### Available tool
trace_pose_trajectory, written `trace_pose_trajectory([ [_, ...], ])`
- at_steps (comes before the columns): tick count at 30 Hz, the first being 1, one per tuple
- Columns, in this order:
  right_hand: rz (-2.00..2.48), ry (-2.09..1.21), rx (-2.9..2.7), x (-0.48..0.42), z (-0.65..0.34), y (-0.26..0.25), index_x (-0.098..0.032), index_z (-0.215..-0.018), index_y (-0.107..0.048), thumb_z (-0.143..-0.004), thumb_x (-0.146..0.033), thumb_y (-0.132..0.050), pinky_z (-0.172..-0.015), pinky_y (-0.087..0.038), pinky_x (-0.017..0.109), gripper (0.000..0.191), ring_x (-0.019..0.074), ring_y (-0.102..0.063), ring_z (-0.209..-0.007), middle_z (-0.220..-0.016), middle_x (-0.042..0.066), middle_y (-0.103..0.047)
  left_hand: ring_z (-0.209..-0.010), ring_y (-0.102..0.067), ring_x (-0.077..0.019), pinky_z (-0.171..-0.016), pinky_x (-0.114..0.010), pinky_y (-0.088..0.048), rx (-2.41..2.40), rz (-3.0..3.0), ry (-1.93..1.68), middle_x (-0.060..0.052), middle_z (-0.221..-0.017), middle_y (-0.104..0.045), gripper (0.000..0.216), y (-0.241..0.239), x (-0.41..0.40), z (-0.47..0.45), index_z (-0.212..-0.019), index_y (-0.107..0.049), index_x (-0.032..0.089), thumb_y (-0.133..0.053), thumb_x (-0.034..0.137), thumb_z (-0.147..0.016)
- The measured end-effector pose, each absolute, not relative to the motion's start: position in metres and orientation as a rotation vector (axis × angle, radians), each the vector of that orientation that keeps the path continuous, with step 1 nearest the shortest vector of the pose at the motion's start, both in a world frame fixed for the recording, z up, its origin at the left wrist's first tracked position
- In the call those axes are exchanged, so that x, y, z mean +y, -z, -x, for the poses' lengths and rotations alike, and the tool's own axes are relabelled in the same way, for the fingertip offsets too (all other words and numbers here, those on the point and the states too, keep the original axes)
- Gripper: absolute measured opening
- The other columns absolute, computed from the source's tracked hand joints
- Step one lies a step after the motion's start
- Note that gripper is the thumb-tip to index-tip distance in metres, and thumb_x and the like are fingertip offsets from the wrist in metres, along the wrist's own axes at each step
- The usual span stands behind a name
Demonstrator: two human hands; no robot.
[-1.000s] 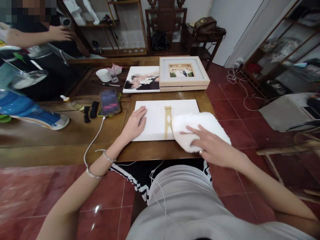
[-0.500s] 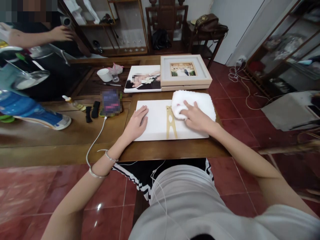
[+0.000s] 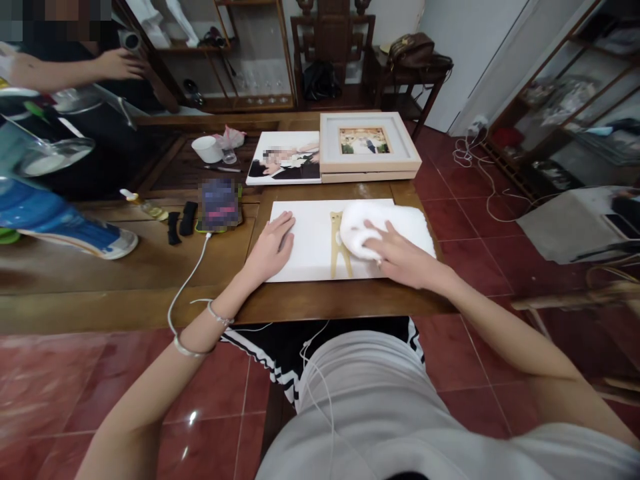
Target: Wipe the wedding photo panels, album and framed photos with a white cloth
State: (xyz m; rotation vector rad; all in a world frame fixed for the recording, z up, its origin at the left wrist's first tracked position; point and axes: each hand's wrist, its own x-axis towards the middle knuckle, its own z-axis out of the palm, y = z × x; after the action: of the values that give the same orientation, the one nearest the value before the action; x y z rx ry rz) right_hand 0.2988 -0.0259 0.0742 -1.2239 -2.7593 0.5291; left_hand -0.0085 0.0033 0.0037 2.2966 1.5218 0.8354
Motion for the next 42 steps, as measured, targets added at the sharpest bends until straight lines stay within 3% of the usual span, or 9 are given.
trace_pose_trajectory([
  [7, 1.356, -0.388, -2.665, 0.028, -0.242, -0.059, -0.011, -0.132, -0.053, -0.081, 0.0, -0.04, -0.116, -0.015, 0.074, 0.054, 0.0404, -0.018, -0.151, -0.155, 0.019, -0.042, -0.143, -0.044, -0.0305, -0.119, -0.057, -0.03, 1.515, -2.283, -0.836, -0.018, -0.148, -0.053, 0.046, -0.004, 0.003, 0.009, -0.133, -0.06, 0.012, -0.041, 0.031, -0.095],
  [10, 1.293, -0.301, -2.79, -0.002, -0.231, -0.061, -0.012, -0.128, -0.059, -0.081, 0.0, -0.045, -0.113, -0.016, 0.077, 0.051, 0.0442, -0.016, -0.151, -0.16, 0.02, -0.034, -0.143, -0.043, -0.0303, -0.12, -0.056, -0.029, 1.515, -2.282, -0.823, -0.018, -0.148, -0.052, 0.046, -0.003, 0.003, 0.009, -0.133, -0.059, 0.012, -0.04, 0.031, -0.095],
  [14, 1.019, -0.257, -2.971, -0.061, -0.233, -0.067, -0.015, -0.116, -0.069, -0.082, -0.005, -0.05, -0.111, -0.017, 0.079, 0.04, 0.0481, -0.018, -0.149, -0.159, 0.021, -0.036, -0.143, -0.042, -0.0303, -0.12, -0.057, -0.028, 1.517, -2.285, -0.824, -0.017, -0.15, -0.051, 0.046, -0.002, 0.004, 0.01, -0.134, -0.058, 0.014, -0.04, 0.03, -0.095],
  [18, 0.811, -0.325, -3.06, -0.084, -0.243, -0.073, -0.018, -0.108, -0.072, -0.079, -0.007, -0.054, -0.112, -0.024, 0.075, 0.036, 0.0454, -0.024, -0.148, -0.157, 0.017, -0.04, -0.143, -0.043, -0.0303, -0.119, -0.057, -0.029, 1.521, -2.291, -0.827, -0.018, -0.149, -0.051, 0.046, -0.001, 0.004, 0.01, -0.134, -0.058, 0.012, -0.04, 0.03, -0.095],
  [25, 1.027, -0.324, -2.878, -0.009, -0.246, -0.068, -0.015, -0.122, -0.063, -0.075, 0.002, -0.047, -0.116, -0.023, 0.068, 0.053, 0.0355, -0.023, -0.151, -0.157, 0.016, -0.042, -0.143, -0.042, -0.031, -0.119, -0.057, -0.03, 1.508, -2.284, -0.826, -0.018, -0.149, -0.051, 0.046, -0.002, 0.004, 0.01, -0.134, -0.059, 0.012, -0.04, 0.032, -0.096],
  [29, 1.215, -0.262, -2.81, 0.031, -0.225, -0.068, -0.011, -0.13, -0.058, -0.08, 0.001, -0.043, -0.115, -0.023, 0.07, 0.053, 0.0379, -0.023, -0.151, -0.154, 0.019, -0.044, -0.144, -0.042, -0.0305, -0.12, -0.056, -0.03, 1.51, -2.282, -0.824, -0.018, -0.149, -0.051, 0.046, -0.004, 0.004, 0.009, -0.134, -0.059, 0.012, -0.04, 0.032, -0.096],
  [33, 1.3, -0.124, -2.869, 0.025, -0.2, -0.066, -0.011, -0.133, -0.057, -0.085, -0.003, -0.045, -0.112, -0.019, 0.076, 0.051, 0.0458, -0.021, -0.149, -0.159, 0.022, -0.035, -0.143, -0.043, -0.0305, -0.119, -0.056, -0.03, 1.515, -2.288, -0.81, -0.019, -0.149, -0.051, 0.047, -0.003, 0.004, 0.01, -0.134, -0.058, 0.012, -0.039, 0.032, -0.096],
  [36, 1.181, -0.078, -2.973, -0.009, -0.195, -0.065, -0.011, -0.131, -0.061, -0.086, -0.007, -0.049, -0.112, -0.016, 0.077, 0.047, 0.0496, -0.021, -0.148, -0.159, 0.025, -0.033, -0.143, -0.043, -0.0304, -0.119, -0.057, -0.03, 1.507, -2.294, -0.815, -0.018, -0.15, -0.05, 0.047, -0.002, 0.004, 0.011, -0.135, -0.057, 0.013, -0.04, 0.032, -0.096],
  [42, 0.788, -0.113, -3.098, -0.077, -0.215, -0.073, -0.02, -0.112, -0.073, -0.091, -0.014, -0.048, -0.111, -0.028, 0.072, 0.033, 0.0452, -0.033, -0.145, -0.155, 0.017, -0.043, -0.143, -0.042, -0.0299, -0.12, -0.056, -0.03, 1.5, -2.312, -0.818, -0.018, -0.15, -0.05, 0.046, 0.001, 0.006, 0.012, -0.136, -0.057, 0.011, -0.039, 0.026, -0.095],
])
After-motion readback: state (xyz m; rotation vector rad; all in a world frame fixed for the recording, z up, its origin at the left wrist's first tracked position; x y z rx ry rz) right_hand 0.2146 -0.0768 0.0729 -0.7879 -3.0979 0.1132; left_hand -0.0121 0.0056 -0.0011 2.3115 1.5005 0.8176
